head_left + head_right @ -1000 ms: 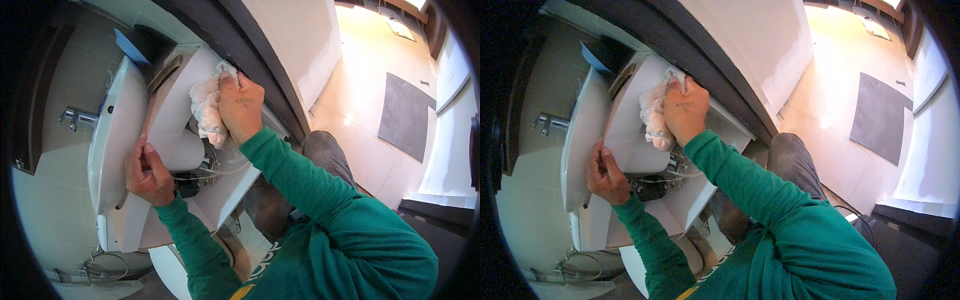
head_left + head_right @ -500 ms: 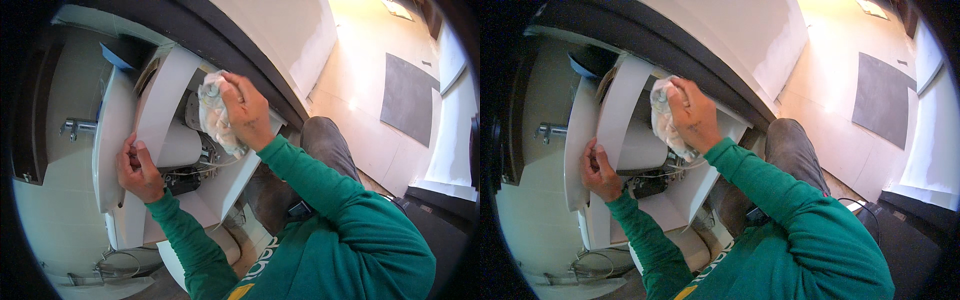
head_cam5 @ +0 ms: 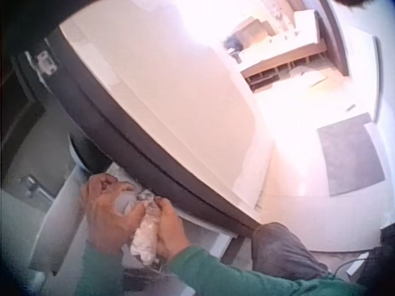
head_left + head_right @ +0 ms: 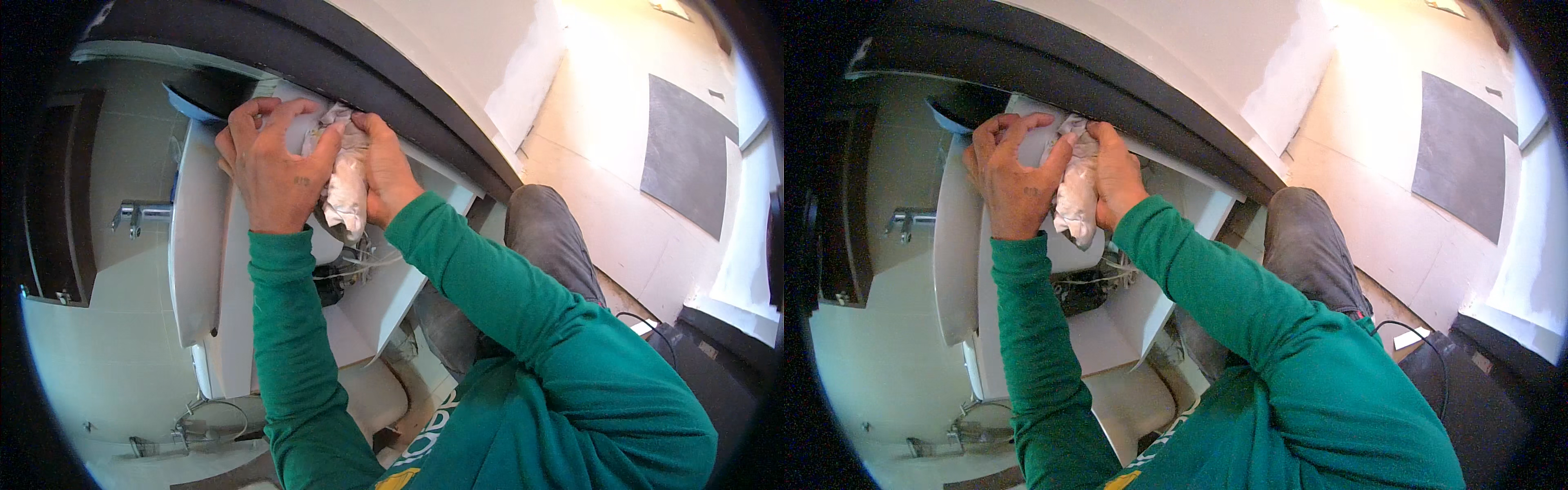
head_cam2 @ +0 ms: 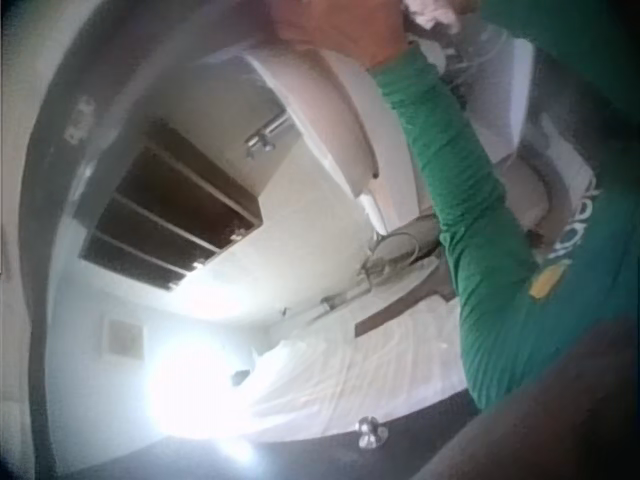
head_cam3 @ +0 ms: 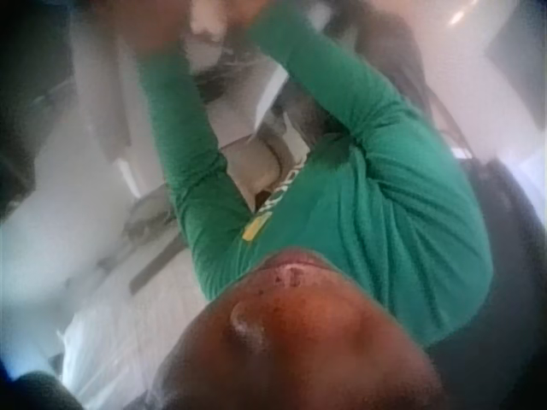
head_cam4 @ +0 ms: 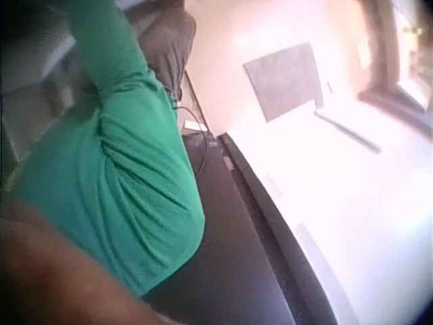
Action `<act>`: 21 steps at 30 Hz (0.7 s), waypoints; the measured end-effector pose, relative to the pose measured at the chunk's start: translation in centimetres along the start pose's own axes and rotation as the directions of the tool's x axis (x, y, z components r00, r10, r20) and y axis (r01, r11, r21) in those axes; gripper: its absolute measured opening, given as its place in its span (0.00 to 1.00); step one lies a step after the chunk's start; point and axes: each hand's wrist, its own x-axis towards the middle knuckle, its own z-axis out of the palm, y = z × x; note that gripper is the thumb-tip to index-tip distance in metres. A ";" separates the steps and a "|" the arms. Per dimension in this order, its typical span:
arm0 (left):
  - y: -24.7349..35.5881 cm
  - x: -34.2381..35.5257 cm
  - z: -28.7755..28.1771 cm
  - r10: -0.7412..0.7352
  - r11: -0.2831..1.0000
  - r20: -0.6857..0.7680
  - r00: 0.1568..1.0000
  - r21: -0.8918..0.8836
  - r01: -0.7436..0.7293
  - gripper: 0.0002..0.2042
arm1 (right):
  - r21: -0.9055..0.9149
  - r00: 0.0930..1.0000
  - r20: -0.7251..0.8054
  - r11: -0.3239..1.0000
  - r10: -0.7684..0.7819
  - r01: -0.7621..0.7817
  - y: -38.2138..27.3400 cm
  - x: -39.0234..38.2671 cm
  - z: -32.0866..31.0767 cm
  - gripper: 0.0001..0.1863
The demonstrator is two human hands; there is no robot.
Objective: The person kneels under a bathroom sink cabinet and wipes the interior edges with a cloth. They then measure and cut a thin strip of trim, apply it to the cabinet edge, and press it into place.
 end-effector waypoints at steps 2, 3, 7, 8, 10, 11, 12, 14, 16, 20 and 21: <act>-0.3 0.4 0.0 -0.001 0.999 0.013 1.000 -0.055 0.002 0.19 | -0.050 0.997 -0.067 0.998 -0.045 0.041 0.3 0.6 0.1 0.21; -0.4 0.4 -0.1 -0.010 0.997 0.024 1.000 -0.070 0.011 0.20 | -0.077 0.992 -0.102 0.995 -0.068 0.060 0.4 0.6 0.3 0.21; -1.2 0.8 0.2 -0.035 0.992 0.002 0.999 -0.118 0.035 0.24 | -0.174 0.979 -0.195 0.985 -0.053 0.018 0.5 0.1 1.3 0.23; -1.5 0.9 0.3 -0.051 0.990 0.014 0.999 -0.127 0.053 0.25 | -0.185 0.983 -0.180 0.983 -0.038 0.005 0.5 0.1 1.3 0.22; -1.9 1.0 0.3 -0.083 0.986 0.040 0.996 -0.144 0.088 0.27 | -0.204 0.989 -0.149 0.979 -0.009 -0.022 0.6 0.0 1.3 0.21; -1.8 1.2 0.4 -0.086 0.985 0.052 0.995 -0.144 0.093 0.28 | -0.301 0.988 -0.111 0.951 -0.109 0.071 0.7 -0.1 1.4 0.21; -1.7 1.4 0.5 -0.089 0.985 0.063 0.994 -0.145 0.098 0.28 | -0.391 0.977 -0.064 0.906 -0.204 0.164 0.9 -0.2 1.5 0.22; -1.7 1.7 0.3 -0.094 0.983 0.091 0.991 -0.150 0.107 0.28 | -0.461 0.952 -0.048 0.853 -0.301 0.246 1.1 -0.5 2.0 0.23; -1.8 2.1 0.3 -0.095 0.980 0.122 0.988 -0.160 0.115 0.28 | -0.435 0.940 -0.128 0.869 -0.317 0.235 1.0 -0.9 2.8 0.25; -1.6 2.0 0.8 -0.137 0.971 0.126 0.983 -0.178 0.158 0.29 | -0.447 0.981 -0.111 0.890 -0.160 0.095 -0.2 -0.6 2.2 0.27; -2.0 1.8 0.8 -0.131 0.967 0.128 0.983 -0.201 0.155 0.29 | -0.472 0.985 -0.120 0.880 -0.125 0.055 -0.5 -0.9 2.2 0.27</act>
